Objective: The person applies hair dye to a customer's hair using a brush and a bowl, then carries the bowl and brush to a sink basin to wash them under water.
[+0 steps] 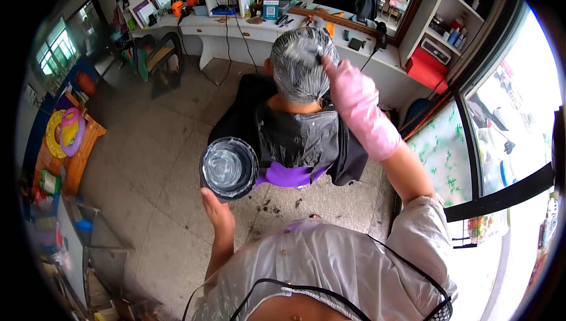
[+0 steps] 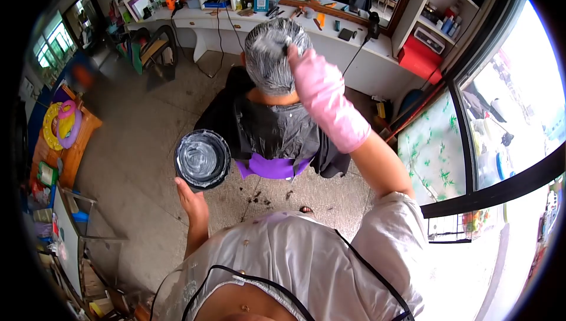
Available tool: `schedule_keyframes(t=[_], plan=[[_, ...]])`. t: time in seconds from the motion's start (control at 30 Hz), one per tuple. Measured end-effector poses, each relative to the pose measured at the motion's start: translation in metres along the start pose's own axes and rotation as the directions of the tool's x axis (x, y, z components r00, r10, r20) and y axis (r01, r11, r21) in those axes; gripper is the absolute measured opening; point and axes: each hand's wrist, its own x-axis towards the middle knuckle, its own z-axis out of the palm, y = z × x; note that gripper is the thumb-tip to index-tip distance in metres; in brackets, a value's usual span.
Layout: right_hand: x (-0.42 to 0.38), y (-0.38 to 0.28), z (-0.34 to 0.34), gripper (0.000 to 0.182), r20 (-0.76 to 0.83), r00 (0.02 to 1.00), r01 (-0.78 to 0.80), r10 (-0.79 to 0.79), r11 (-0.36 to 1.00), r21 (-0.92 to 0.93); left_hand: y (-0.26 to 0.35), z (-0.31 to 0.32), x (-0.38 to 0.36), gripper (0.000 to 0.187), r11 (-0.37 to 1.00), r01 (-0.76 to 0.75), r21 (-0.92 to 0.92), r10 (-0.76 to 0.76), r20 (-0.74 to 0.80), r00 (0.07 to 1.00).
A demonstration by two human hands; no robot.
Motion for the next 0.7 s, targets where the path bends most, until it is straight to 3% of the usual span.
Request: schedule_keyframes(t=[0.03, 0.07, 0.17, 0.2, 0.27, 0.33, 0.4, 0.47, 0.5, 0.53, 0.6, 0.63, 0.67, 0.7], plan=[[-0.016, -0.009, -0.024, 0.025, -0.008, 0.986, 0.166, -0.168, 0.982, -0.085, -0.004, -0.004, 0.003, 0.063, 0.999, -0.033, -0.003, 0.033, 0.007, 0.999], [-0.02, -0.011, -0.03, 0.027, -0.006, 0.977, 0.212, -0.213, 0.975, -0.069, -0.005, -0.005, 0.004, 0.063, 0.999, -0.039, -0.012, 0.039, 0.005, 0.999], [0.014, 0.001, -0.023, 0.025, -0.166, 0.969, 0.176, -0.18, 0.984, -0.043, 0.0, -0.006, 0.002, 0.062, 0.999, 0.008, 0.032, -0.009, 0.025, 1.0], [0.027, 0.0, -0.032, 0.024, -0.132, 0.984, 0.123, -0.12, 0.992, 0.02, -0.001, -0.006, 0.002, 0.062, 0.999, 0.007, 0.037, -0.008, 0.027, 1.0], [0.054, 0.016, -0.009, 0.025, -0.069, 0.976, 0.207, -0.208, 0.978, -0.016, -0.002, -0.004, 0.004, 0.061, 0.999, 0.009, -0.033, -0.009, 0.003, 1.0], [0.034, 0.006, -0.027, 0.025, -0.022, 0.982, 0.188, -0.189, 0.981, -0.042, -0.002, -0.003, 0.004, 0.061, 0.999, 0.021, -0.029, -0.021, -0.023, 1.0], [0.029, 0.002, -0.053, 0.024, -0.029, 0.97, 0.242, -0.243, 0.97, -0.032, 0.0, 0.0, 0.006, 0.062, 0.996, -0.056, -0.071, 0.061, 0.069, 0.996], [0.035, 0.005, -0.062, 0.024, -0.083, 0.909, 0.412, -0.409, 0.911, 0.019, 0.005, 0.002, 0.005, 0.062, 0.999, -0.032, -0.026, 0.034, 0.078, 0.996], [0.048, 0.001, -0.058, 0.023, -0.103, 0.936, 0.343, -0.337, 0.938, 0.047, 0.007, 0.005, 0.004, 0.062, 0.996, 0.043, 0.073, -0.043, -0.002, 0.999], [0.066, 0.0, -0.052, 0.024, -0.071, 0.937, 0.345, -0.341, 0.937, 0.054, 0.009, 0.008, 0.003, 0.062, 0.978, 0.122, 0.166, -0.109, -0.087, 0.99], [0.097, -0.003, -0.028, 0.025, -0.023, 0.922, 0.388, -0.387, 0.922, 0.013, 0.006, 0.011, 0.003, 0.064, 0.98, 0.137, 0.145, -0.128, -0.07, 0.989], [0.091, -0.018, -0.041, 0.025, 0.191, 0.914, 0.387, -0.358, 0.911, -0.143, 0.001, 0.011, 0.005, 0.065, 0.993, 0.078, 0.088, -0.076, -0.026, 0.997], [0.086, -0.005, -0.007, 0.016, -0.16, 0.877, 0.447, -0.453, 0.892, -0.073, -0.001, 0.011, 0.007, 0.066, 0.999, 0.02, 0.027, -0.02, 0.016, 1.0], [0.075, -0.008, -0.017, 0.015, -0.194, 0.861, 0.462, -0.47, 0.882, -0.091, 0.0, 0.011, 0.008, 0.066, 1.0, 0.015, 0.023, -0.015, 0.016, 1.0]])
